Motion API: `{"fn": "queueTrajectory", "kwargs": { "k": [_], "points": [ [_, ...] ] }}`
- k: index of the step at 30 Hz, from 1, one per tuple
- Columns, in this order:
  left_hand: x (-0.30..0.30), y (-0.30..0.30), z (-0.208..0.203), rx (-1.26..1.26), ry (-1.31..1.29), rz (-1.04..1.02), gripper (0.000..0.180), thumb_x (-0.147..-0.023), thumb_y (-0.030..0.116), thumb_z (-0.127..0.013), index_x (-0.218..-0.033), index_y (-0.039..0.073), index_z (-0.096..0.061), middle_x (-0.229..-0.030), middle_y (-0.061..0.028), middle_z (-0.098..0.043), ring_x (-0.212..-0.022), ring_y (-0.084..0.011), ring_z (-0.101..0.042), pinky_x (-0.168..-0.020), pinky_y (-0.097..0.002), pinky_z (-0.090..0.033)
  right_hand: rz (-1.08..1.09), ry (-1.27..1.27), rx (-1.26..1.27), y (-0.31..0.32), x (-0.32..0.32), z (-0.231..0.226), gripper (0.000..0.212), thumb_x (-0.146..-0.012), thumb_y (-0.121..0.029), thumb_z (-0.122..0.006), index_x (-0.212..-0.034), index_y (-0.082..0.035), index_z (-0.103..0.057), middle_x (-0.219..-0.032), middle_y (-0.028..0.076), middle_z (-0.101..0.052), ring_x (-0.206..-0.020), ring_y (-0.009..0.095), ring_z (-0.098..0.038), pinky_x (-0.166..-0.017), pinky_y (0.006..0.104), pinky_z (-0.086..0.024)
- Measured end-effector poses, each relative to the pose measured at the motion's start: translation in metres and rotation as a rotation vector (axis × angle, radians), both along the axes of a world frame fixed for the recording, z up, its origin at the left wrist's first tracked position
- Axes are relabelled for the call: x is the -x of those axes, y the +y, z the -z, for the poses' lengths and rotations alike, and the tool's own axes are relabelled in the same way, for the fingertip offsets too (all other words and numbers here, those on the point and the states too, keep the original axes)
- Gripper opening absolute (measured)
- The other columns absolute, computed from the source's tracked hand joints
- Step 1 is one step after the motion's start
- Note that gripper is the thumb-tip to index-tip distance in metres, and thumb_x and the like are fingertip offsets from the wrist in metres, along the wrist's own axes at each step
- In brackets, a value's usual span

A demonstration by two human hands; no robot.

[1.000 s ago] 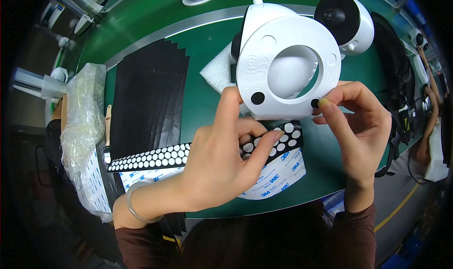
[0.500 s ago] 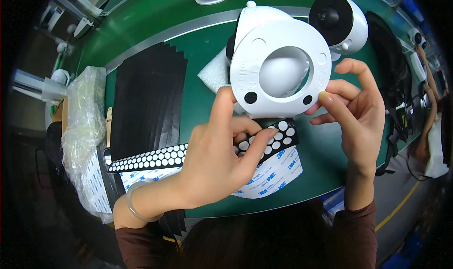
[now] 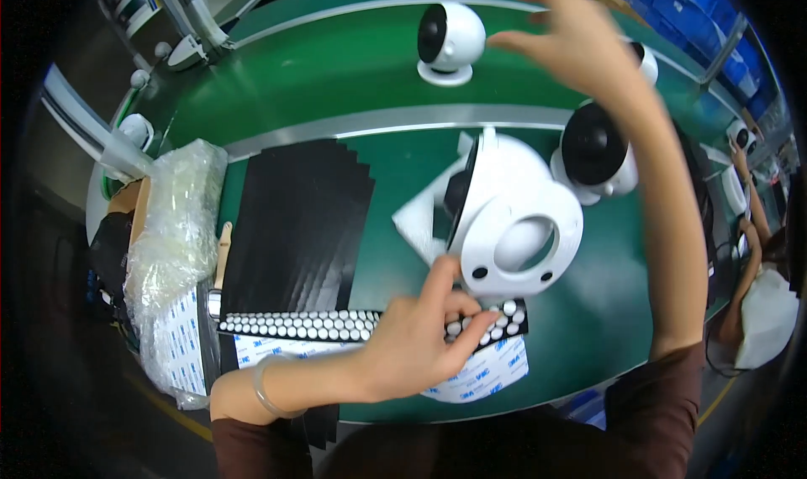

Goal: Applying circular adhesive pads to the base of security camera units on an assembly line.

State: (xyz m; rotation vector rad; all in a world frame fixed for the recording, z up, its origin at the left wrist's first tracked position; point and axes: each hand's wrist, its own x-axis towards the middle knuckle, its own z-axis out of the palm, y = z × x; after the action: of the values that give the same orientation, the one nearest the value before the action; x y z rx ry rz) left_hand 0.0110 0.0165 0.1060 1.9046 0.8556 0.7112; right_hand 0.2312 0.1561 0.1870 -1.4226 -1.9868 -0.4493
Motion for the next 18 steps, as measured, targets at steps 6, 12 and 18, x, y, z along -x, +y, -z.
{"fn": "queueTrajectory", "kwargs": {
  "k": [6,12,18],
  "points": [
    [-0.001,-0.006,0.011,-0.145,-0.122,0.037,0.040,-0.079,0.010,-0.061,-0.106,-0.004,-0.036,-0.066,-0.0096,-0.062,-0.049,-0.0180,-0.059,-0.044,-0.0252,-0.043,0.415,0.125,0.516,0.120,0.008,0.052,0.127,-0.045,-0.053,-0.079,-0.138,-0.011,-0.004,-0.133,0.035,-0.020,-0.107,0.046,-0.046,-0.087,0.0440,-0.043],
    [0.003,-0.004,0.018,-0.159,-0.096,-0.003,0.057,-0.077,0.011,-0.065,-0.115,-0.009,-0.029,-0.067,-0.0077,-0.063,-0.051,-0.0151,-0.060,-0.047,-0.0230,-0.046,0.379,0.421,0.452,0.131,0.000,0.053,0.100,-0.047,-0.036,-0.080,-0.127,-0.009,-0.026,-0.114,0.028,-0.044,-0.099,0.040,-0.053,-0.083,0.0410,-0.046],
    [0.004,-0.003,0.023,-0.148,-0.136,-0.061,0.065,-0.074,0.006,-0.067,-0.117,-0.008,-0.020,-0.060,-0.0048,-0.059,-0.045,-0.0074,-0.049,-0.044,-0.0186,-0.038,0.337,0.391,-0.174,0.073,-0.082,-0.010,0.098,-0.051,-0.034,-0.081,-0.122,-0.003,-0.022,-0.111,0.029,-0.045,-0.097,0.043,-0.052,-0.083,0.0433,-0.045]
  ]
}}
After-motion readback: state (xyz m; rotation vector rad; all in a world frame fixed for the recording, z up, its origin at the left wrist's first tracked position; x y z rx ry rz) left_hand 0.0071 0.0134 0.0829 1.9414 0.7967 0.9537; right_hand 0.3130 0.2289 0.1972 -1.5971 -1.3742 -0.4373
